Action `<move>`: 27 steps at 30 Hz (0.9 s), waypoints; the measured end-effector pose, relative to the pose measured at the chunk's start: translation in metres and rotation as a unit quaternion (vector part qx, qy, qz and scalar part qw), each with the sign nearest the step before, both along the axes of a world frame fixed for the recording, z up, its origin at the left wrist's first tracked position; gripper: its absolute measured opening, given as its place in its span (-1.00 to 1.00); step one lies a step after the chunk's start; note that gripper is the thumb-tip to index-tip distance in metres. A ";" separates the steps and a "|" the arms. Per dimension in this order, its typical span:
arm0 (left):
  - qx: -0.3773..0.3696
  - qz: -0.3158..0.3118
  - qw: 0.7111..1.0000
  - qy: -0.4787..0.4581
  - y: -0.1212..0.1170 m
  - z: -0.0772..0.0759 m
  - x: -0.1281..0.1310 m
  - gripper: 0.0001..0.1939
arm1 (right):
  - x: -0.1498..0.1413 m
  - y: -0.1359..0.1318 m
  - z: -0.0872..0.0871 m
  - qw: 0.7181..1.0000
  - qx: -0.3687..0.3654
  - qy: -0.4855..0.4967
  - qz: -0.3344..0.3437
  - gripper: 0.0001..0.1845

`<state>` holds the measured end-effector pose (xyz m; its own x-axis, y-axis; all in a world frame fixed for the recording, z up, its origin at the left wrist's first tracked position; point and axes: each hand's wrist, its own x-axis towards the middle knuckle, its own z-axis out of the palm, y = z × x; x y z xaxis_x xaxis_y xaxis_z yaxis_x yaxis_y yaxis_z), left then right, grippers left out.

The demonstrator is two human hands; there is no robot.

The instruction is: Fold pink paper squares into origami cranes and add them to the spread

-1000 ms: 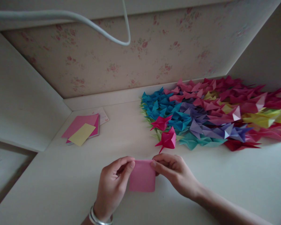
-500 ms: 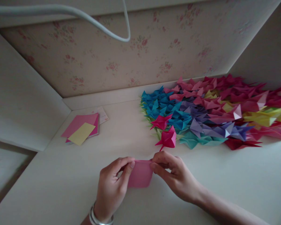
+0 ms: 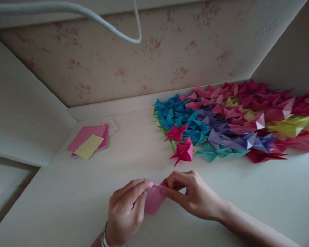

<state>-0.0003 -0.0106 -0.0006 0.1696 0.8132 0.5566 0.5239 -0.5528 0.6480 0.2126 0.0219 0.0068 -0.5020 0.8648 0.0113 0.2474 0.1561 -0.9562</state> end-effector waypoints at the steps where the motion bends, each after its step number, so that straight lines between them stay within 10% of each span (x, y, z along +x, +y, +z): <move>1: -0.003 0.007 1.000 -0.006 0.000 0.001 0.000 -0.68 | 0.001 0.000 0.000 1.000 0.000 0.002 0.006 -0.76; 13: -0.106 0.022 0.994 -0.032 0.000 0.009 0.006 -0.84 | 0.006 -0.001 0.007 0.998 0.030 -0.043 0.037 -0.74; 27: -0.104 0.113 0.987 -0.051 0.002 0.010 0.001 -0.90 | 0.000 -0.002 -0.001 0.989 -0.057 0.112 -0.079 -0.83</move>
<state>0.0010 -0.0085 0.0092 -0.0777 0.9227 0.3777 0.5441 -0.2782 0.7915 0.2121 0.0198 0.0055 -0.3560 0.9345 0.0046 0.0391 0.0198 -0.9990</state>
